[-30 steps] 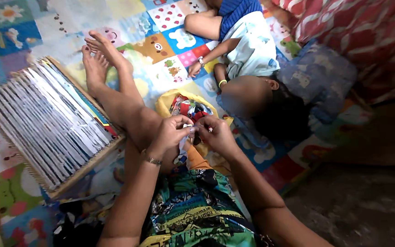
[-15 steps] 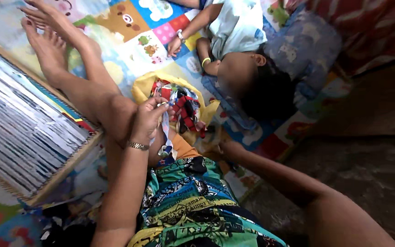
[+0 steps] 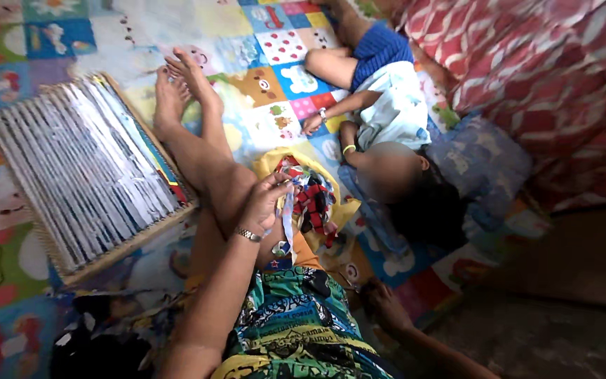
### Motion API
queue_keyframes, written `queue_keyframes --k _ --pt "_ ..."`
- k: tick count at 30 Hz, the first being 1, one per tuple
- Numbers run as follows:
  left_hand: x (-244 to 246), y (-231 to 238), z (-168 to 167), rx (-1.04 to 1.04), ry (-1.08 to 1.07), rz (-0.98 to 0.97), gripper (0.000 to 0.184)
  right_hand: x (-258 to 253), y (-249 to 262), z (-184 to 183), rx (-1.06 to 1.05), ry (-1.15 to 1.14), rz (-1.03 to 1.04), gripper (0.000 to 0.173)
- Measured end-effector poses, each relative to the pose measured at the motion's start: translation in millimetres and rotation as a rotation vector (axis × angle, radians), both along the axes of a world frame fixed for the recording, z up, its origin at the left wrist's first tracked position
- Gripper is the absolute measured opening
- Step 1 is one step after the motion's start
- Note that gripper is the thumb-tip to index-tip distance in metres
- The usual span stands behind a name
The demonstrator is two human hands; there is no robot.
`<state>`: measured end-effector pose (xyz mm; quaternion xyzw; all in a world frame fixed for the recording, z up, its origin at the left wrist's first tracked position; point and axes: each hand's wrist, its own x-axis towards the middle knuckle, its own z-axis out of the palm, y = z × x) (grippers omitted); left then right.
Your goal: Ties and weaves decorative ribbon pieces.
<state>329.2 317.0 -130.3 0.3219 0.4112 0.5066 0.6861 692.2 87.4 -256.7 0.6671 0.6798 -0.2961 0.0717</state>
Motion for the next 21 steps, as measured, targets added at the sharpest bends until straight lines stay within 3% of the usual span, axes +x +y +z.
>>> queue_keyframes --k 11,15,21 --pt "-1 5 -1 0.011 -0.033 0.007 0.012 -19 2 -5 -0.017 0.007 -0.098 0.033" --pt "-2 7 -2 0.012 -0.070 0.003 0.014 -21 5 -2 -0.129 -0.012 -0.020 0.037" --pt "0 7 2 -0.021 -0.092 0.024 0.012 -12 9 -12 -0.072 0.089 -0.020 0.047"
